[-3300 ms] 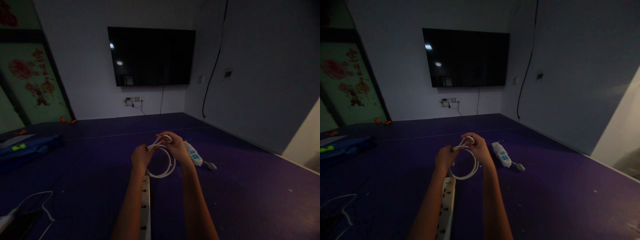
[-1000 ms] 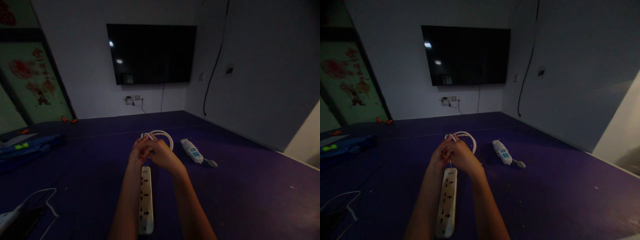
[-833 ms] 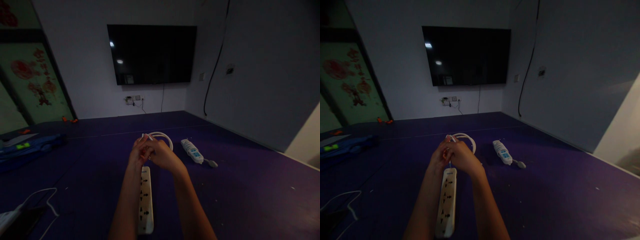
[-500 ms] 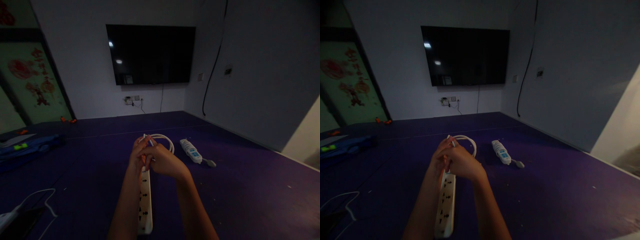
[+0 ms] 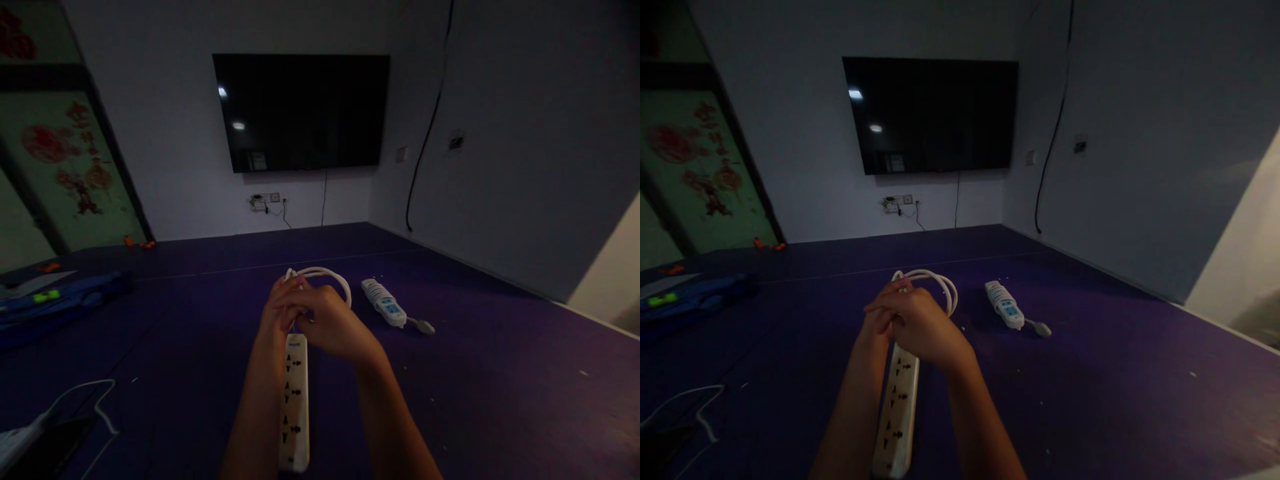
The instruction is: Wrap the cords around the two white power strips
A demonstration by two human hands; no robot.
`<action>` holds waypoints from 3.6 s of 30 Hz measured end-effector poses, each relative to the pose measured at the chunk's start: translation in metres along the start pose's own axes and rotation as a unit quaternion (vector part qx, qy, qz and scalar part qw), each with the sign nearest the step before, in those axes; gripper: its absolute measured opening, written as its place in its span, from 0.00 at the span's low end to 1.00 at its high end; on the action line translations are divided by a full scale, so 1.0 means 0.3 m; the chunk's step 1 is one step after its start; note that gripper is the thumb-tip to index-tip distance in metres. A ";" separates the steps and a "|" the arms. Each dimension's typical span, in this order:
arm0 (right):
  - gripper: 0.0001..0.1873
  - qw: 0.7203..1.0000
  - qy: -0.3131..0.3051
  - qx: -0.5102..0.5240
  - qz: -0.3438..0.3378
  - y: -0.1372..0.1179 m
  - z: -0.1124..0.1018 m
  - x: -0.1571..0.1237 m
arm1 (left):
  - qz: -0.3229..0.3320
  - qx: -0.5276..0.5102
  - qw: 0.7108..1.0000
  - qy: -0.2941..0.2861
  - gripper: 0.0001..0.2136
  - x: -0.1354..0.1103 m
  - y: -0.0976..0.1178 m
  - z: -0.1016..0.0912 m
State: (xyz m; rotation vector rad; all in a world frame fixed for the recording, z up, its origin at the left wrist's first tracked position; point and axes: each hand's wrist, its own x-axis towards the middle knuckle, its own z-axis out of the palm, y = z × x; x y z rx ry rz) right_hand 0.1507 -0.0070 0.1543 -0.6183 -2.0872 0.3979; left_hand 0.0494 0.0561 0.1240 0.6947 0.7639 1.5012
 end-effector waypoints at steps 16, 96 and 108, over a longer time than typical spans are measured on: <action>0.20 0.889 0.242 0.247 0.300 0.293 -0.148 -0.071 | -0.012 -0.037 0.999 -0.009 0.19 0.058 0.007 -0.043; 0.28 0.847 0.197 0.429 0.246 0.247 -0.013 0.031 | -0.035 0.239 0.969 -0.055 0.14 0.132 -0.032 -0.235; 0.04 0.802 0.123 0.538 0.229 0.257 -0.007 0.027 | 0.077 0.243 0.967 0.008 0.07 0.169 -0.018 -0.177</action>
